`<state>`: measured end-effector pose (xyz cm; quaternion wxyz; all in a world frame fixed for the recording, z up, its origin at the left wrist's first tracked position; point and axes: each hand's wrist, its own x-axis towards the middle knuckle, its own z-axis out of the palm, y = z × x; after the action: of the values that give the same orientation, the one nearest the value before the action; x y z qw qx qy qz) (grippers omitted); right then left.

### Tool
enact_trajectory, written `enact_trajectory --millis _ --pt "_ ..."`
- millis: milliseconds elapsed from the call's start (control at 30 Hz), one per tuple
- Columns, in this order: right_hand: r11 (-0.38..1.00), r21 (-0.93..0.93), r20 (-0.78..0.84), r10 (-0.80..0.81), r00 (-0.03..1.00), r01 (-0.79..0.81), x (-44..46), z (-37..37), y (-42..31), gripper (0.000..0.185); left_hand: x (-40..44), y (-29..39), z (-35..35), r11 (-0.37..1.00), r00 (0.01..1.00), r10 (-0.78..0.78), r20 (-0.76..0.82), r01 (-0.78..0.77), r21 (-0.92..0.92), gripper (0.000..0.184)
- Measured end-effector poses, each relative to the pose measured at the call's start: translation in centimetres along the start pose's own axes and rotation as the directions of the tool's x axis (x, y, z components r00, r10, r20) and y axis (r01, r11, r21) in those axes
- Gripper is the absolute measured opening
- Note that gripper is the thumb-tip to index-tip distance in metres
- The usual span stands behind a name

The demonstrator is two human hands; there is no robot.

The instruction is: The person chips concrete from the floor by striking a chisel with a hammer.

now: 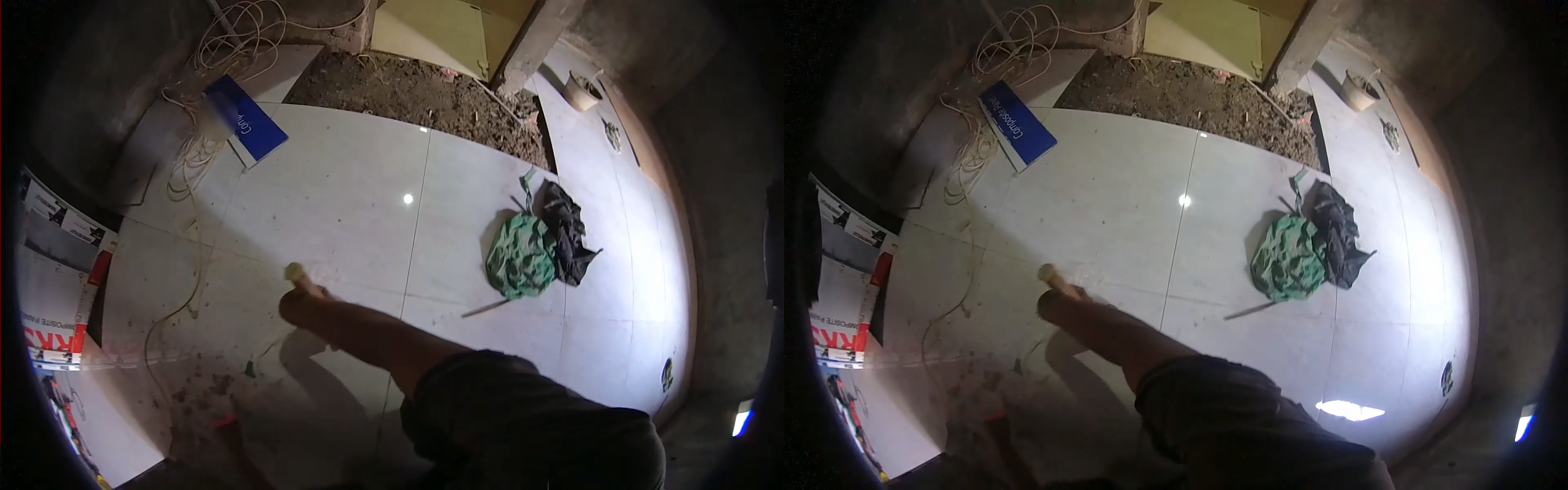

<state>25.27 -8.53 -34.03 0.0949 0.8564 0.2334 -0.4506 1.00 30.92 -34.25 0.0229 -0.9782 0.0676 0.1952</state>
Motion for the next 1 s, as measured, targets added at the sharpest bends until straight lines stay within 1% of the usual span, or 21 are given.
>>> enact_trajectory --millis 100,167,200,233,267,333,433,533,633,700,833,933,967,1000 --pt "0.998 -0.014 -0.045 -0.054 0.998 0.053 1.2 -0.3 -0.4 0.04 -2.5 0.8 2.6 0.99 0.995 -0.079 0.055 0.072 0.123 0.014" --pt "0.996 -0.015 -0.063 -0.086 0.994 0.085 1.8 -0.1 -0.6 0.04 -4.1 1.5 3.6 0.979 0.993 -0.089 0.072 0.074 0.19 0.015" --pt "0.995 -0.017 -0.071 -0.104 0.992 0.103 1.8 0.0 -0.7 0.04 -5.8 -0.4 7.9 0.99 0.998 -0.056 -0.011 0.057 0.128 0.012" --pt "0.993 -0.02 -0.075 -0.117 0.99 0.116 1.6 0.2 -0.8 0.04 -7.4 -1.9 11.6 0.997 0.995 -0.022 -0.096 0.029 0.068 0.016" --pt "0.992 -0.026 -0.082 -0.129 0.988 0.127 1.3 0.4 -0.8 0.039 -8.5 -0.9 11.8 1.0 0.984 0.011 -0.178 -0.009 0.015 0.024" --pt "0.989 -0.026 -0.093 -0.147 0.985 0.145 0.7 0.7 -0.6 0.039 -9.6 -0.3 11.2 0.999 0.98 -0.038 -0.197 0.031 -0.042 0.023" --pt "0.983 -0.052 -0.101 -0.178 0.979 0.174 -0.7 1.2 -0.7 0.039 -11.1 2.7 7.6 0.989 0.965 -0.106 -0.242 0.077 -0.125 0.022" --pt "0.977 -0.07 -0.113 -0.208 0.972 0.201 -1.6 1.6 -0.8 0.039 -13.0 5.8 5.1 0.978 0.95 -0.118 -0.289 0.062 -0.197 0.021" --pt "0.97 -0.091 -0.121 -0.236 0.964 0.226 -2.3 1.9 -0.5 0.039 -14.9 10.2 3.1 0.969 0.945 -0.087 -0.315 0.007 -0.246 0.02" --pt "0.966 -0.104 -0.121 -0.249 0.961 0.238 -2.7 1.9 -0.2 0.039 -16.2 13.6 2.1 0.961 0.954 -0.07 -0.291 -0.013 -0.275 0.018" --pt "0.951 -0.148 -0.106 -0.287 0.952 0.27 -3.4 1.5 1.6 0.038 -19.0 19.3 -0.8 0.941 0.99 0.002 -0.143 -0.05 -0.335 0.01" --pt "0.938 -0.182 -0.058 -0.31 0.949 0.296 -4.5 0.3 4.8 0.038 -21.4 22.4 -3.6 0.922 0.991 0.131 -0.022 -0.13 -0.364 0.009" --pt "0.931 -0.195 -0.033 -0.322 0.946 0.31 -5.1 -0.3 6.2 0.038 -21.8 23.3 -4.4 0.913 0.978 0.207 0.001 -0.193 -0.361 0.01" --pt "0.923 -0.207 -0.005 -0.332 0.943 0.324 -6.3 -1.0 7.7 0.038 -21.8 24.0 -5.2 0.897 0.972 0.234 0.02 -0.208 -0.389 0.012"
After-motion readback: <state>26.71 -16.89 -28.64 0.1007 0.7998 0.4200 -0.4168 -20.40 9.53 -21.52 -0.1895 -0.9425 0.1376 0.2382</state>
